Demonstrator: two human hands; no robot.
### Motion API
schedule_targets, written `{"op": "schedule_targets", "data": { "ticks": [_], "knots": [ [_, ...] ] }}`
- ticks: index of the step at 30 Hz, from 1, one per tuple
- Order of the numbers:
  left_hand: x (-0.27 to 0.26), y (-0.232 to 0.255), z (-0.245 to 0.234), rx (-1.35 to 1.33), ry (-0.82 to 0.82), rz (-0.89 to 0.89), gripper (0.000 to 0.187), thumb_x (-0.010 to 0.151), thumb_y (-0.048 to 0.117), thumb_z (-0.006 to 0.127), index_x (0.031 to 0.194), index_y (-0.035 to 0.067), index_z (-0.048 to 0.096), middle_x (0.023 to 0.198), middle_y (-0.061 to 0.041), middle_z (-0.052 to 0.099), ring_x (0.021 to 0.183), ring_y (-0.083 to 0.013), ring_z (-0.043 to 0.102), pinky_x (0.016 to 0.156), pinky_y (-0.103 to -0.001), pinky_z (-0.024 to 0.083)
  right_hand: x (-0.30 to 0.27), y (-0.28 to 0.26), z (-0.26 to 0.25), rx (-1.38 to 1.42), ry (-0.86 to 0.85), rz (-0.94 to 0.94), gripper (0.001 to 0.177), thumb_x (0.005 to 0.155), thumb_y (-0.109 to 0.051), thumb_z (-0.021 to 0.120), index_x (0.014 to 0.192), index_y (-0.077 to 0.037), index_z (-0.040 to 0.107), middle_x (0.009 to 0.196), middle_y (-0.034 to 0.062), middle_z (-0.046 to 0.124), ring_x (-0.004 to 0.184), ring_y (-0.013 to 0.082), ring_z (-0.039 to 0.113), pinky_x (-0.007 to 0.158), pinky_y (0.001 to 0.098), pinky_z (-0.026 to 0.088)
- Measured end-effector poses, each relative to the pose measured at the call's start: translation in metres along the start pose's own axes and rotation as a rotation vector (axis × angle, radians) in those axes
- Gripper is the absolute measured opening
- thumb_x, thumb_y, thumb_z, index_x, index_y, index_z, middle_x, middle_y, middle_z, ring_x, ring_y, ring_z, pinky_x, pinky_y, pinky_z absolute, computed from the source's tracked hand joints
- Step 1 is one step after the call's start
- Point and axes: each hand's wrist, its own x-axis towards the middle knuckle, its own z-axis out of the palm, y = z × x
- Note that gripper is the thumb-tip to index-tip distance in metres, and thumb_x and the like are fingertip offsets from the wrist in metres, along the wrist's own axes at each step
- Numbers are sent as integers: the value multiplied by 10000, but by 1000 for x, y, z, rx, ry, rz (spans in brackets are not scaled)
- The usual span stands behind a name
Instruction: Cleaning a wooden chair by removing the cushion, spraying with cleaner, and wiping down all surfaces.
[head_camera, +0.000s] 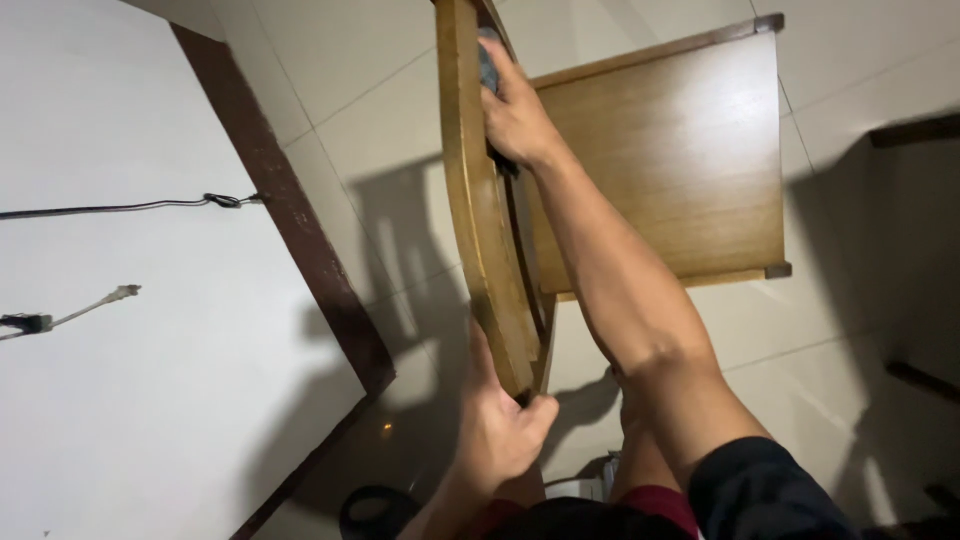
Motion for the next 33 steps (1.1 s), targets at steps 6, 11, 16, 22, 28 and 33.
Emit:
{"op": "schedule_targets", "data": {
  "ticks": [6, 11, 16, 22, 28, 33],
  "knots": [
    [-1, -9, -4, 414, 68, 219, 1055, 751, 42, 713, 1596, -79, 93, 1490, -366, 437, 1339, -486, 541, 1098, -481, 482, -117, 50, 2, -287, -92, -216, 551, 1074, -227, 578, 1560, -49, 390, 1574, 226, 444, 1483, 358, 417, 1223, 447, 349],
    [6, 10, -3, 400, 68, 94, 1064, 723, 59, 696, 1597, -12, 95, 1465, -357, 462, 1286, -507, 555, 1013, -517, 502, -244, 35, -5, -298, -263, -100, 562, 979, -149, 603, 1511, -58, 445, 1436, 206, 518, 1371, 358, 495, 1164, 436, 399],
    [3, 12, 0, 239, 48, -109, 1039, 732, 65, 617, 1623, 84, 83, 1391, -257, 578, 1175, -411, 691, 915, -446, 581, -285, -10, -13, -238, -443, 110, 550, 900, -60, 627, 1439, -98, 522, 1362, 187, 549, 1301, 345, 525, 1087, 426, 435],
    [1, 0, -2, 175, 35, 102, 1058, 758, -32, 602, 1633, 4, 9, 1489, -293, 479, 1343, -396, 570, 1068, -423, 505, -269, 3, 6, -214, -277, 40, 485, 843, -1, 625, 1318, -89, 590, 1269, 153, 616, 1212, 310, 607, 1027, 396, 480],
    [-1, -1, 0, -52, 44, -23, 1073, 774, -57, 605, 1624, -13, -47, 1573, -281, 405, 1413, -344, 515, 1098, -412, 477, -157, 23, 19, -337, 49, -186, 373, 955, -110, 677, 1309, -65, 566, 1232, 159, 645, 1133, 279, 640, 955, 375, 515],
    [3, 5, 1, -258, 48, -80, 1048, 778, -39, 599, 1605, -55, -44, 1596, -305, 349, 1420, -353, 501, 1117, -404, 487, -34, 23, 5, -235, 120, -300, 386, 1044, -182, 710, 1381, -79, 551, 1331, 78, 624, 1242, 241, 581, 1038, 394, 487]
  ]
}}
